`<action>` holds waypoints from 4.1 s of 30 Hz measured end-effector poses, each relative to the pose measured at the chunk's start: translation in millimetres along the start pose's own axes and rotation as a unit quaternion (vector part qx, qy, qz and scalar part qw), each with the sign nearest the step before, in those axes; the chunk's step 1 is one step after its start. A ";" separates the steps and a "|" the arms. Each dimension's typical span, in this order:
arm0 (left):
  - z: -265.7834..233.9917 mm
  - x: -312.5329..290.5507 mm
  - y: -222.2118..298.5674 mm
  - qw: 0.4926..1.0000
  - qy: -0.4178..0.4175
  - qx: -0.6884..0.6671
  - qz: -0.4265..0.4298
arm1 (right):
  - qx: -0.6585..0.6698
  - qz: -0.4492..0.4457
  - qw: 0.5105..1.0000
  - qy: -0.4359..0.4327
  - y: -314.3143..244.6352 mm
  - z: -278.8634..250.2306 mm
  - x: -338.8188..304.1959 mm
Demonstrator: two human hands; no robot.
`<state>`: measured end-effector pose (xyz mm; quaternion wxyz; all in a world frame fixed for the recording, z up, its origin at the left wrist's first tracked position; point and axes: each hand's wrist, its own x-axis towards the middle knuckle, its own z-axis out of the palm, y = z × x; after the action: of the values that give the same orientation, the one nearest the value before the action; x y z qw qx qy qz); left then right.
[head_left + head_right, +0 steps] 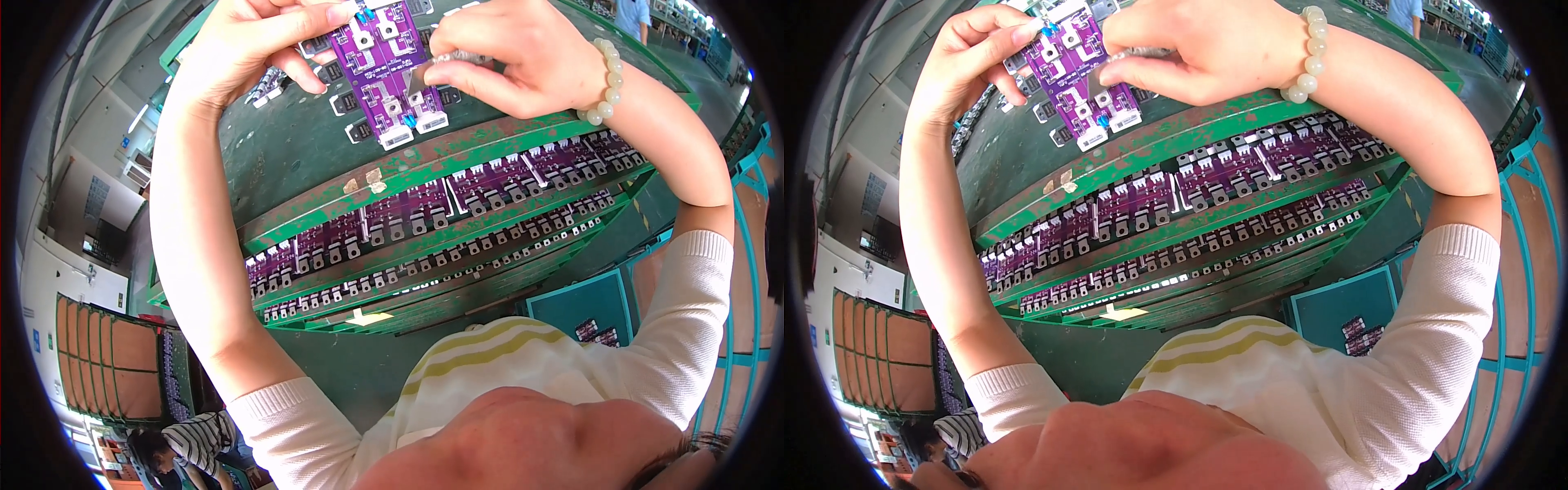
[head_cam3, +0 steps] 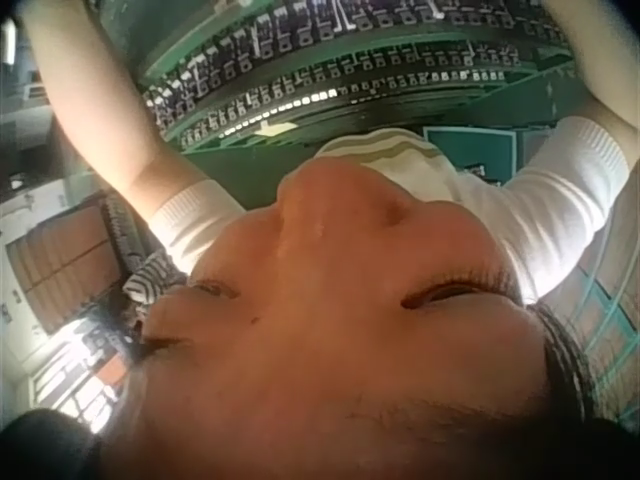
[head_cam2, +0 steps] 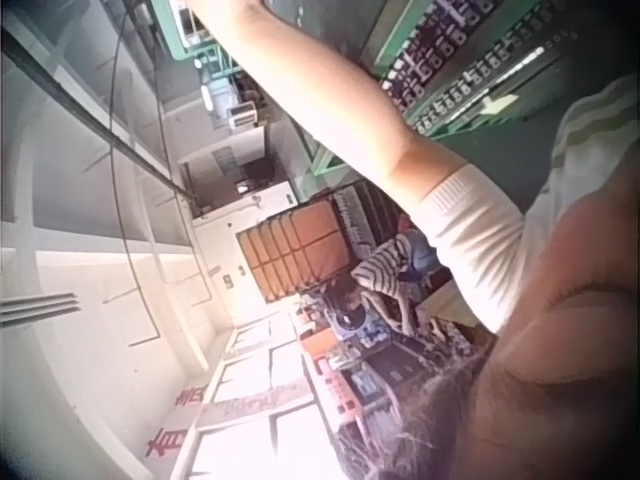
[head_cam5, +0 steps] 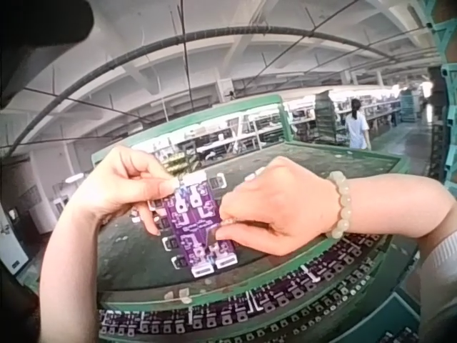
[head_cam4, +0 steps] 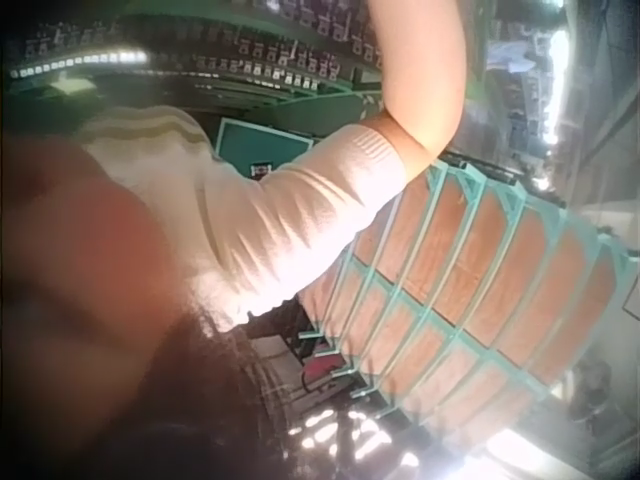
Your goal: The person places electronic components onto purple printed circuit boards by hand.
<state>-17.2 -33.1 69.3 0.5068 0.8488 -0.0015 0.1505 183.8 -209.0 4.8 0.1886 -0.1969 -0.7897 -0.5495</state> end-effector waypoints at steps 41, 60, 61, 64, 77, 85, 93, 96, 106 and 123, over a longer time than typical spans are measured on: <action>-16.3 -6.7 -6.7 0.998 -0.051 -0.042 -0.004 | 0.289 0.430 0.855 0.013 -21.5 -16.0 16.4; -40.5 17.1 -28.1 0.982 -0.173 -0.038 0.063 | 0.564 0.570 0.593 0.077 -4.8 7.7 -24.3; -40.2 17.1 -28.6 0.982 -0.171 -0.039 0.067 | 0.569 0.566 0.591 0.078 -4.8 7.4 -24.2; -39.1 17.0 -27.3 0.982 -0.173 -0.040 0.068 | 0.573 0.567 0.587 0.074 -5.0 4.6 -22.3; -33.9 16.8 -26.9 0.991 0.051 0.089 0.085 | 0.373 0.597 0.710 -0.029 20.8 9.9 4.3; -49.8 25.9 -33.1 0.917 0.118 0.382 0.004 | 0.145 0.359 0.904 -0.183 75.1 82.3 -17.6; -63.0 24.5 -59.7 0.850 0.014 0.507 -0.140 | 0.253 0.332 0.865 -0.280 82.0 143.9 -33.5; -63.0 29.9 -64.7 0.832 -0.026 0.520 -0.190 | 0.282 0.357 0.814 -0.360 92.8 155.5 -34.1; -82.3 27.7 -64.7 0.765 0.060 0.613 -0.189 | 0.282 0.412 0.782 -0.373 64.7 118.2 6.0; -197.4 -185.0 16.9 0.770 0.284 0.569 -0.049 | 0.149 0.339 0.809 -0.457 45.1 91.7 83.6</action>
<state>-246.6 100.9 123.3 -0.0849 0.8996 0.2699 0.3326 128.6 -99.6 53.8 0.0073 -0.6502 -0.7397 -0.1732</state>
